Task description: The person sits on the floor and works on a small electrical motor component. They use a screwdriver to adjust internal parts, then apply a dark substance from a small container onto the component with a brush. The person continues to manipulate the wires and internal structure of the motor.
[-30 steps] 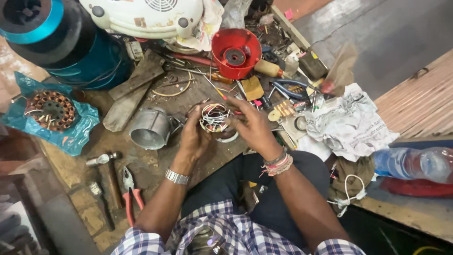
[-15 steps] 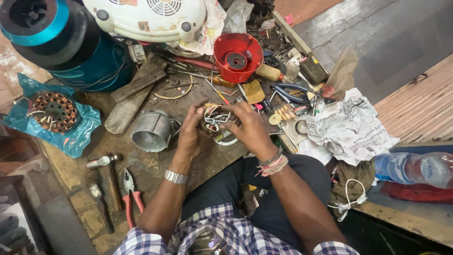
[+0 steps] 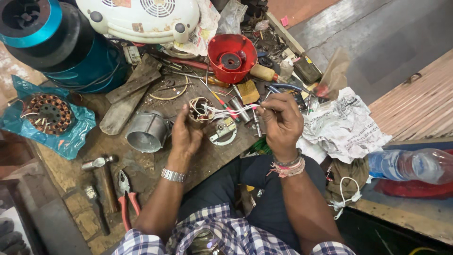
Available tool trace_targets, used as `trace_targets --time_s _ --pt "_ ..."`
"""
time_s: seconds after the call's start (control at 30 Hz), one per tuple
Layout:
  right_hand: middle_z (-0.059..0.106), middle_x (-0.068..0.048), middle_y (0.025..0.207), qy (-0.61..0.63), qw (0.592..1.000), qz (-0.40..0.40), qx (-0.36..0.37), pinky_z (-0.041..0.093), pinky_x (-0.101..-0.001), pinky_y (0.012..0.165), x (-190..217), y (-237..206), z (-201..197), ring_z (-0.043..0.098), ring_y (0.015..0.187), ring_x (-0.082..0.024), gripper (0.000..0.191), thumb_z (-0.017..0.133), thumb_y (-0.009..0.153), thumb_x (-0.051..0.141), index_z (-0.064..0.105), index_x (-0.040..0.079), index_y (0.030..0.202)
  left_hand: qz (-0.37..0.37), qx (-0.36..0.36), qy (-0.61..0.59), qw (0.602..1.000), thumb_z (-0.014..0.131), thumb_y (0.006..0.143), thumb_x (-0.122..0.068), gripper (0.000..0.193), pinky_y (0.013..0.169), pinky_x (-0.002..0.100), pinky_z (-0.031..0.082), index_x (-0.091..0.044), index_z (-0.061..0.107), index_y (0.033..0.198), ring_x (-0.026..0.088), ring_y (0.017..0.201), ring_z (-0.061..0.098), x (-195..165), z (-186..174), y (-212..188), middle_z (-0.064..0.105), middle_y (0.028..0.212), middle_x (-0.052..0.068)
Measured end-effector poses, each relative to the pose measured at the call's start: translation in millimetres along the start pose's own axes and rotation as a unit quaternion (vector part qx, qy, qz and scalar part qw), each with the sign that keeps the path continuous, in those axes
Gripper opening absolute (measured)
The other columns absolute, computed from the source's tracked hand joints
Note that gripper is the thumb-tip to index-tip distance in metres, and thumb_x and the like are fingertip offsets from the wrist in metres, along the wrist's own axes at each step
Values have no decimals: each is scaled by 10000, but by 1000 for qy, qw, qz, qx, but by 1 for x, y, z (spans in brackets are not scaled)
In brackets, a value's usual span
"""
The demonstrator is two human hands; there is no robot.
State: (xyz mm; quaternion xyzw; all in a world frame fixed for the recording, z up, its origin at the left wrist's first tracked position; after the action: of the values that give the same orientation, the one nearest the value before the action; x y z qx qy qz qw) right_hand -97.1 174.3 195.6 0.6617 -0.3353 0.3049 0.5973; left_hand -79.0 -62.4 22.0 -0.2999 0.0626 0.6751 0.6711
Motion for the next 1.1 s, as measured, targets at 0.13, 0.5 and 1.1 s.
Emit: trace_targets --time_s 0.13,0.5,1.1 --pt "635 -89 1086 39 996 22 79 557 -284 815 -1 4 0 642 943 -140 125 715 939 -77 678 -7 1036 40 3 -23 999 483 1026 -403 425 958 577 537 -92 634 1272 300 1112 674 -6 0 8 705 1226 123" --pt "735 -74 1025 -8 958 241 156 551 -371 894 -46 18 -15 680 983 -234 109 741 975 138 751 72 1061 113 144 1 983 587 1030 -273 478 1055 491 575 2 530 1417 306 1214 664 -36 21 7 649 1321 188" --pt "698 -66 1188 -212 929 -166 254 536 -429 956 -16 8 57 659 1092 -296 309 766 816 75 657 110 1102 -48 58 217 973 495 1053 -436 450 651 262 584 -45 653 1211 123 795 689 22 34 5 717 983 52"
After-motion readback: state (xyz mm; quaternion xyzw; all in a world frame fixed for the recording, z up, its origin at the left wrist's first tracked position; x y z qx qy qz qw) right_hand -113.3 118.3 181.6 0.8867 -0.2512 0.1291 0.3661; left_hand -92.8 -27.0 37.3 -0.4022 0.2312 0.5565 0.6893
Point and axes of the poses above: each hand's wrist, its own y-axis towards the middle knuckle, its own z-axis out of the palm, x = y × z, the point moved 5 cm from there along y, towards the middle knuckle
